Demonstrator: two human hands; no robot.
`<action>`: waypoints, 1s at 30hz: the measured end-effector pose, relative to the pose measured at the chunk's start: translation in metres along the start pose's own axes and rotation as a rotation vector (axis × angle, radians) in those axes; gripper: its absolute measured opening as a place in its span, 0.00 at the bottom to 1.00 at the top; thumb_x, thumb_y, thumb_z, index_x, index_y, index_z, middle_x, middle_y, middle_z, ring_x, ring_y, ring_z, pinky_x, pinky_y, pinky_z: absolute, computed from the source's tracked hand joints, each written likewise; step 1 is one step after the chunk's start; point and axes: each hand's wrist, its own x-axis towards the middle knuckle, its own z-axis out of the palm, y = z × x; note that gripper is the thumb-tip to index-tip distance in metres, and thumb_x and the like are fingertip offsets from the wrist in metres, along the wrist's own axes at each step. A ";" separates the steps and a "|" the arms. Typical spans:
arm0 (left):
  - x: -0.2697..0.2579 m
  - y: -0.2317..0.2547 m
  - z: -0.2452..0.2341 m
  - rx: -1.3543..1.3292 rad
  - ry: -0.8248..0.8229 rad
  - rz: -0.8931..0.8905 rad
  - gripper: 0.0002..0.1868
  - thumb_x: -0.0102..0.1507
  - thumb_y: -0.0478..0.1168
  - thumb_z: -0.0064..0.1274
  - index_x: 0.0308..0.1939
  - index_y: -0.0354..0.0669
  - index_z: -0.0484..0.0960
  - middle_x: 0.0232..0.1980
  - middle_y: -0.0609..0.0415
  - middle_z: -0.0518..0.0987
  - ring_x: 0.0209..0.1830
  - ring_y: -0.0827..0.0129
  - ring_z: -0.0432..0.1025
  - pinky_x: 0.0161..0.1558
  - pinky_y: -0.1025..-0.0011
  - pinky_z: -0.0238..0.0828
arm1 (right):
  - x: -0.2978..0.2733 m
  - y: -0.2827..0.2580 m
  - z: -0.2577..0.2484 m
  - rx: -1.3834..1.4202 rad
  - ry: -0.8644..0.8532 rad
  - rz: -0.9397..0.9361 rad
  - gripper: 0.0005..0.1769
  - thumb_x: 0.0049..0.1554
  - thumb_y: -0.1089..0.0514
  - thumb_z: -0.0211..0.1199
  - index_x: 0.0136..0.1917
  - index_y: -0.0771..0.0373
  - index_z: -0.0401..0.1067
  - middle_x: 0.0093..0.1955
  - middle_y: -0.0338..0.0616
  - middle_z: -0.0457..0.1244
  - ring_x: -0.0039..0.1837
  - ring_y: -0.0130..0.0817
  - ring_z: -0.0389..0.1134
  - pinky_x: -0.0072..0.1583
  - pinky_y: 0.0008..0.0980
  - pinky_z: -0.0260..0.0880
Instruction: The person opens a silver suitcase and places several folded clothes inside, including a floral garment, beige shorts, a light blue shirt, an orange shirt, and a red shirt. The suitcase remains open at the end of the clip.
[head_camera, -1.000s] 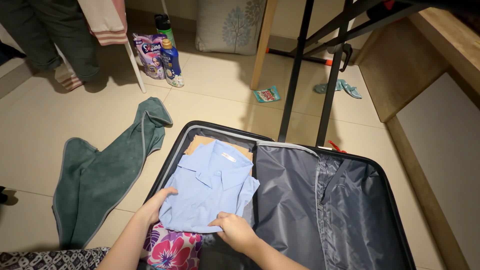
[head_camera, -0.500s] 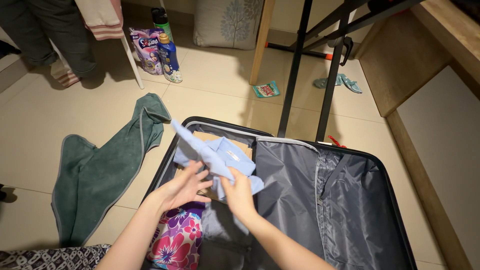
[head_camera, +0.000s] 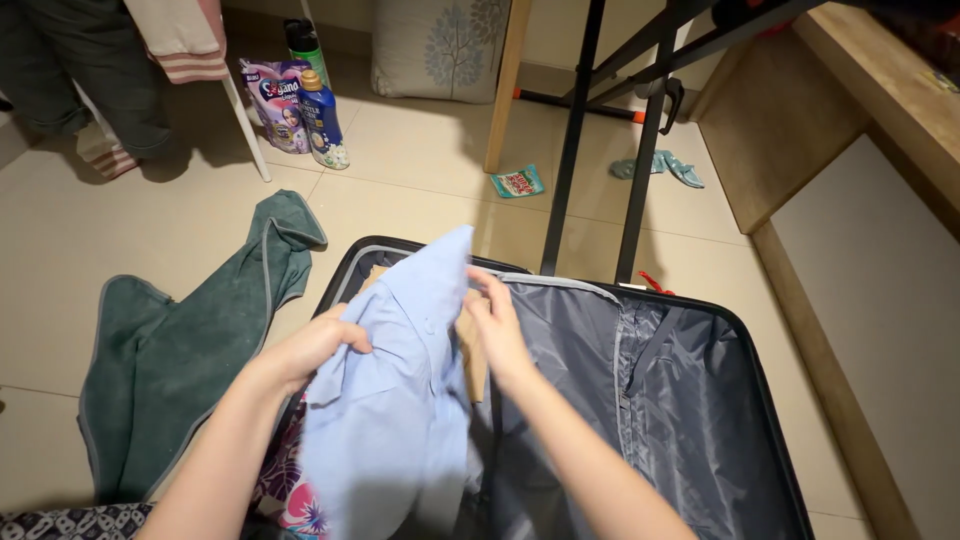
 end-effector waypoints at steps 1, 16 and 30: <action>-0.001 0.004 -0.004 -0.070 -0.041 -0.030 0.20 0.48 0.31 0.52 0.46 0.40 0.80 0.39 0.49 0.81 0.36 0.67 0.76 0.40 0.68 0.75 | 0.004 -0.001 -0.011 0.124 -0.101 0.162 0.27 0.62 0.52 0.57 0.73 0.60 0.66 0.71 0.39 0.60 0.71 0.29 0.60 0.72 0.32 0.57; 0.020 -0.149 -0.028 -0.511 -0.316 -0.304 0.52 0.60 0.76 0.33 0.75 0.39 0.65 0.74 0.48 0.72 0.70 0.58 0.69 0.65 0.58 0.65 | -0.063 0.058 -0.050 0.118 -0.427 0.866 0.28 0.55 0.58 0.68 0.66 0.70 0.71 0.62 0.49 0.70 0.61 0.37 0.72 0.61 0.37 0.74; 0.086 -0.077 -0.037 -0.114 0.163 0.363 0.30 0.70 0.52 0.43 0.71 0.38 0.67 0.71 0.49 0.70 0.69 0.62 0.64 0.66 0.64 0.60 | -0.010 0.068 -0.052 0.495 -0.119 0.668 0.38 0.57 0.48 0.65 0.76 0.64 0.60 0.72 0.51 0.62 0.70 0.41 0.66 0.68 0.47 0.67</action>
